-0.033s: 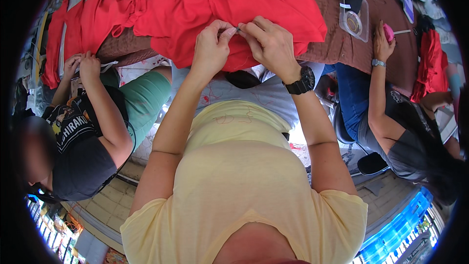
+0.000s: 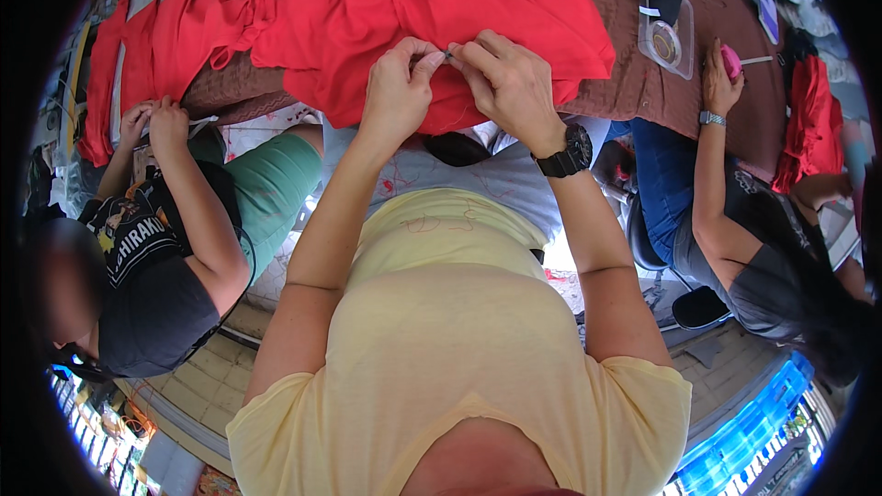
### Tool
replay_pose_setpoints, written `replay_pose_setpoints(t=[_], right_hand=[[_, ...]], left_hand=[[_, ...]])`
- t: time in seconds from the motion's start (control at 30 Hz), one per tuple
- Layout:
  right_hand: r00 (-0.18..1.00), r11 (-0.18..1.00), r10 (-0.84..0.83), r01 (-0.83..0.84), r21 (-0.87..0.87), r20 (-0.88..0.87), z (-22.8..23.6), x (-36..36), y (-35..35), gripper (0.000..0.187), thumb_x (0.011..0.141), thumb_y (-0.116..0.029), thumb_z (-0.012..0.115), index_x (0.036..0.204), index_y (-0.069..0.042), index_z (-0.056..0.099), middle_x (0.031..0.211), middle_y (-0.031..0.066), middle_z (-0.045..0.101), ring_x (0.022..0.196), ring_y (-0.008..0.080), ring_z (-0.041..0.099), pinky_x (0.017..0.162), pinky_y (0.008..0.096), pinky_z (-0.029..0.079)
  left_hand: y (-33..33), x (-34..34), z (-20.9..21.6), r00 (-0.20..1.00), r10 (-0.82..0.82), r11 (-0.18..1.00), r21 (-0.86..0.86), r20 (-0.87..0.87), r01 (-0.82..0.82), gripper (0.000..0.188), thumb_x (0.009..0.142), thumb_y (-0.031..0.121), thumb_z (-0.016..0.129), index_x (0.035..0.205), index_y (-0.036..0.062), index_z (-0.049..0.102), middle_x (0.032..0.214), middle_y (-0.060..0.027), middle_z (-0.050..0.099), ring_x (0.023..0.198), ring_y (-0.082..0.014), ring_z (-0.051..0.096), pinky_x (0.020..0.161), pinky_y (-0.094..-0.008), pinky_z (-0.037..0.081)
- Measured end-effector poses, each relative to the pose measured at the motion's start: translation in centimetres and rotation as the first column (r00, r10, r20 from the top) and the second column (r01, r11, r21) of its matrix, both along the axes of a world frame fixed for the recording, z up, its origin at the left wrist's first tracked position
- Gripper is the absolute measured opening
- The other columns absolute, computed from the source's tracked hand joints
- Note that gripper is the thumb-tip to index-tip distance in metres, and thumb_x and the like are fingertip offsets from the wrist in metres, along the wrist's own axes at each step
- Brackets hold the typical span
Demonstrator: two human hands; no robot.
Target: The person trims loose threads from red garments using a small pair of snips, handling each garment one at a time and moving it aside after finishing.
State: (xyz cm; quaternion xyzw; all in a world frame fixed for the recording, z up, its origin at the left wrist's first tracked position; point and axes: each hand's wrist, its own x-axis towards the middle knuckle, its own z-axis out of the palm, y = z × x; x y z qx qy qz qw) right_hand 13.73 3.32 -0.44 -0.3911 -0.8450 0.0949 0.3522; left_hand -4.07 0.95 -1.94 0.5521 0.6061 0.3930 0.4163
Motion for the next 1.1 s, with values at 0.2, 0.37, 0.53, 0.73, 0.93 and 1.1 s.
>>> replay_pose_setpoints(t=[0.2, 0.37, 0.53, 0.73, 0.93, 1.1], right_hand=[[0.992, 0.993, -0.084, 0.075, -0.092, -0.099, 0.9, 0.3, -0.2, 0.011, 0.088, -0.015, 0.071, 0.096, -0.008, 0.067, 0.083, 0.0073, 0.065, 0.073, 0.0276, 0.067, 0.062, 0.0363, 0.052], [0.924, 0.876, -0.197, 0.016, -0.481, -0.328, 2.3, 2.6, 0.2, 0.021, 0.095, -0.021, 0.069, 0.102, -0.001, 0.063, 0.086, 0.0115, 0.071, 0.080, 0.0229, 0.070, 0.070, 0.0326, 0.053], [0.915, 0.823, -0.247, 0.024, -0.567, -0.319, 1.4, 2.5, 0.9, 0.025, 0.095, -0.022, 0.069, 0.105, 0.000, 0.062, 0.092, 0.0133, 0.072, 0.086, 0.0215, 0.069, 0.076, 0.0339, 0.052], [0.929, 0.849, -0.157, -0.046, -0.526, -0.335, 0.0, 3.6, 0.9, 0.025, 0.096, -0.024, 0.068, 0.107, -0.002, 0.064, 0.096, 0.0127, 0.072, 0.087, 0.0238, 0.070, 0.076, 0.0342, 0.052], [0.980, 0.913, -0.030, -0.053, -0.405, -0.195, 0.4, 3.4, 0.8, 0.019, 0.093, -0.023, 0.069, 0.102, -0.006, 0.067, 0.093, 0.0096, 0.069, 0.081, 0.0280, 0.068, 0.067, 0.0358, 0.053], [0.995, 0.989, 0.051, -0.037, -0.145, 0.091, 0.3, 2.5, 0.6, 0.014, 0.091, -0.021, 0.070, 0.098, -0.009, 0.067, 0.083, 0.0084, 0.060, 0.072, 0.0299, 0.064, 0.059, 0.0409, 0.051]], left_hand=[[-0.3, -0.7, -0.2, 0.995, -0.055, 0.971, 0.227, -0.080, 0.072, 0.016, 0.097, 0.011, 0.064, 0.104, -0.0032, 0.064, 0.090, -0.0112, 0.069, 0.079, -0.0169, 0.063, 0.073, -0.0331, 0.050], [-2.1, -0.6, 3.9, 0.896, -0.254, 0.960, 0.018, -0.363, 0.279, 0.027, 0.094, 0.023, 0.070, 0.099, -0.0030, 0.062, 0.091, -0.0155, 0.066, 0.079, -0.0305, 0.066, 0.069, -0.0413, 0.051], [-1.7, 3.3, 0.9, 0.800, 0.091, 0.977, 0.208, -0.593, 0.043, 0.028, 0.091, 0.027, 0.073, 0.095, 0.0005, 0.063, 0.090, -0.0142, 0.062, 0.078, -0.0337, 0.064, 0.066, -0.0430, 0.050], [-1.9, 2.5, -0.3, 0.955, 0.055, 0.977, 0.213, -0.291, 0.009, 0.014, 0.095, 0.016, 0.066, 0.095, 0.0021, 0.062, 0.085, -0.0125, 0.056, 0.071, -0.0311, 0.059, 0.067, -0.0408, 0.048], [-1.8, 1.9, 0.0, 0.978, 0.037, 0.992, 0.130, -0.205, -0.010, 0.010, 0.097, 0.010, 0.063, 0.095, 0.0001, 0.060, 0.088, -0.0118, 0.064, 0.076, -0.0202, 0.062, 0.071, -0.0322, 0.049], [-1.5, 1.7, -0.4, 0.993, 0.042, 0.999, 0.016, 0.112, -0.044, 0.010, 0.097, 0.007, 0.066, 0.094, -0.0004, 0.059, 0.092, -0.0084, 0.071, 0.083, -0.0101, 0.064, 0.077, -0.0254, 0.051]])
